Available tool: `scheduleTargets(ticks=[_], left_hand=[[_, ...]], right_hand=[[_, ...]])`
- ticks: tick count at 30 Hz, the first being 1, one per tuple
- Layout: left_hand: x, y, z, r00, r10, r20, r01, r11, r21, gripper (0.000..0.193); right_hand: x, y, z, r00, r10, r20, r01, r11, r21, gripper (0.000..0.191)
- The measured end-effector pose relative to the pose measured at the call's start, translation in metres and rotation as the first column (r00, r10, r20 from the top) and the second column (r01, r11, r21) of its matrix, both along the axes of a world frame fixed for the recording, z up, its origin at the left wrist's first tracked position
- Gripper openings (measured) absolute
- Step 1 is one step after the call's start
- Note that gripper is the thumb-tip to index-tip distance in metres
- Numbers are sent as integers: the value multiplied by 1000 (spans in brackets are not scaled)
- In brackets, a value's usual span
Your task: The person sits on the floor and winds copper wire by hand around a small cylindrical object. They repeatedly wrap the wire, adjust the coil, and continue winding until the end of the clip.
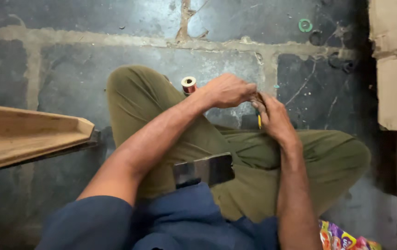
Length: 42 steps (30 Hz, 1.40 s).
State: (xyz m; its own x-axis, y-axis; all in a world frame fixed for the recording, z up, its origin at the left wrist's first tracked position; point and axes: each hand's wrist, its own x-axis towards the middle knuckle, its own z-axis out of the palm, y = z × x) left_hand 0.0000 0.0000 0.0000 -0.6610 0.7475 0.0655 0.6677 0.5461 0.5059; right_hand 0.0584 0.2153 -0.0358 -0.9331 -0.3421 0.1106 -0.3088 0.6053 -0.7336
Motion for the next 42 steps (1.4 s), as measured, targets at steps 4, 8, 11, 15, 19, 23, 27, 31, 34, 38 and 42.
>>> scheduleTargets(ticks=[4,8,11,15,19,23,27,31,34,38,42], left_hand=[[11,-12,6,965,-58,256,-8,968,252,44],[14,-24,3,904,-242,351,78,904,421,36],[17,-31,0,838,-299,457,53,877,477,37],[16,-41,1,885,-258,387,77,901,426,40],[27,-36,4,937,-119,327,-48,886,461,41],[23,-35,6,938,-27,346,-149,869,471,52],[7,-28,-24,927,63,371,-220,890,400,51],[-2,-7,-68,919,-165,358,-44,860,508,36],[-4,13,-89,913,-210,350,77,930,359,27],[-18,30,-98,857,-222,465,93,954,284,26],[-39,35,-99,946,-133,296,101,988,119,24]], right_hand=[[26,-5,7,974,-71,216,80,996,-34,27],[42,-15,6,973,-29,229,72,981,-179,30],[46,-19,6,948,-87,308,142,977,-160,31],[48,-22,11,953,-123,275,181,964,-196,31],[54,-21,17,950,-168,264,205,972,-119,29],[53,-25,8,981,-125,149,132,991,-35,29],[35,3,-12,988,-135,79,136,991,-5,27],[13,10,-43,941,-337,32,328,885,-331,28],[-11,-5,-65,915,-390,-99,237,722,-650,28],[-40,-4,-69,927,-60,371,373,28,-927,32],[-50,27,-53,893,280,352,401,-139,-906,35]])
